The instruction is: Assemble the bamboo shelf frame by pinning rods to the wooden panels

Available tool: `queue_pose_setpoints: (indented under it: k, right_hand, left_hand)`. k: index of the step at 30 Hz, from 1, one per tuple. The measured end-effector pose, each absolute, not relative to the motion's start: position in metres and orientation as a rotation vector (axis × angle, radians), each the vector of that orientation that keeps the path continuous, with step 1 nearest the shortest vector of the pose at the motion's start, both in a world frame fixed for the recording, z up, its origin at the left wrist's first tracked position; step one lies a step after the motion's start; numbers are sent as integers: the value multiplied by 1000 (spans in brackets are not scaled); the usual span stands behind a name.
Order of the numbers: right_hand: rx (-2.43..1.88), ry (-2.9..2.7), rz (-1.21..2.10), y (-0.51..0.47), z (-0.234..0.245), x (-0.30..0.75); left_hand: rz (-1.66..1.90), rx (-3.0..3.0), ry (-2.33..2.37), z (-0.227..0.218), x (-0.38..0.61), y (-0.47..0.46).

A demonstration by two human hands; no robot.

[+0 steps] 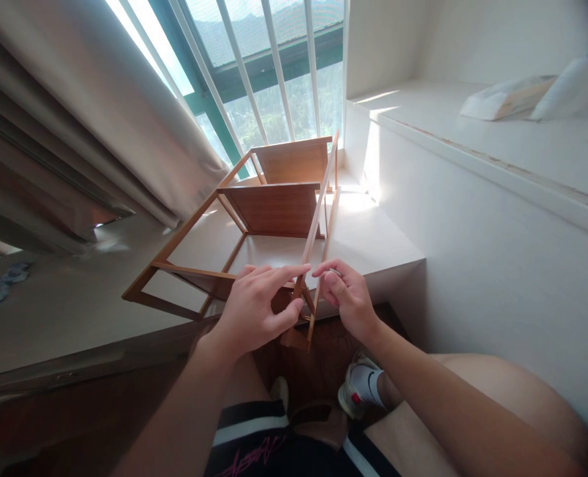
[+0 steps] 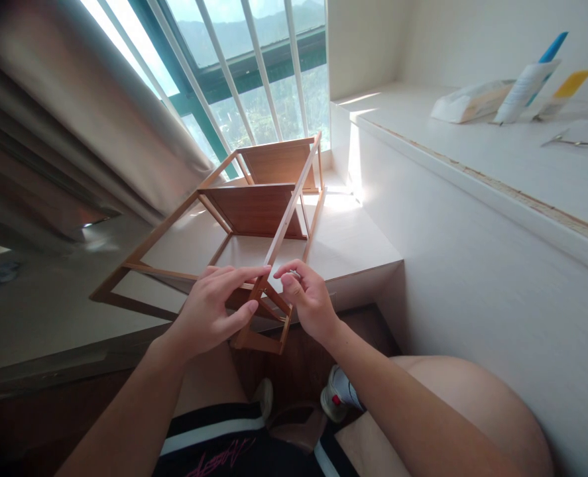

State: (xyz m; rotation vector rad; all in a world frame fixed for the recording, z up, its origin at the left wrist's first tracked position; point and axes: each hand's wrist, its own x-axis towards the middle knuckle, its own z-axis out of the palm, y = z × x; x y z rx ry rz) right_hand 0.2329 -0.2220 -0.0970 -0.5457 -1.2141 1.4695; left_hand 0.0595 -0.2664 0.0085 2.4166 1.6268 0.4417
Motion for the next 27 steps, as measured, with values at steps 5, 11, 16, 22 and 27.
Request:
queue_pose_setpoints:
  k: [5, 11, 16, 22, 27]
  right_hand:
    - [-706, -1300, 1420, -217, -106, 238]
    - [-864, -1729, 1188, -219, -110, 251]
    - [-828, -1911, 1082, -215, -112, 265]
    - [-857, -1944, 731, -210, -104, 285]
    - [-780, -1812, 677, -224, -88, 294]
  left_hand:
    - [468, 2410, 1623, 8, 60, -266]
    - [463, 2411, 1634, 8, 59, -265]
    - [478, 2414, 1631, 7, 59, -266]
    - [497, 2419, 1621, 5, 58, -266]
    - [513, 2435, 1619, 3, 57, -265]
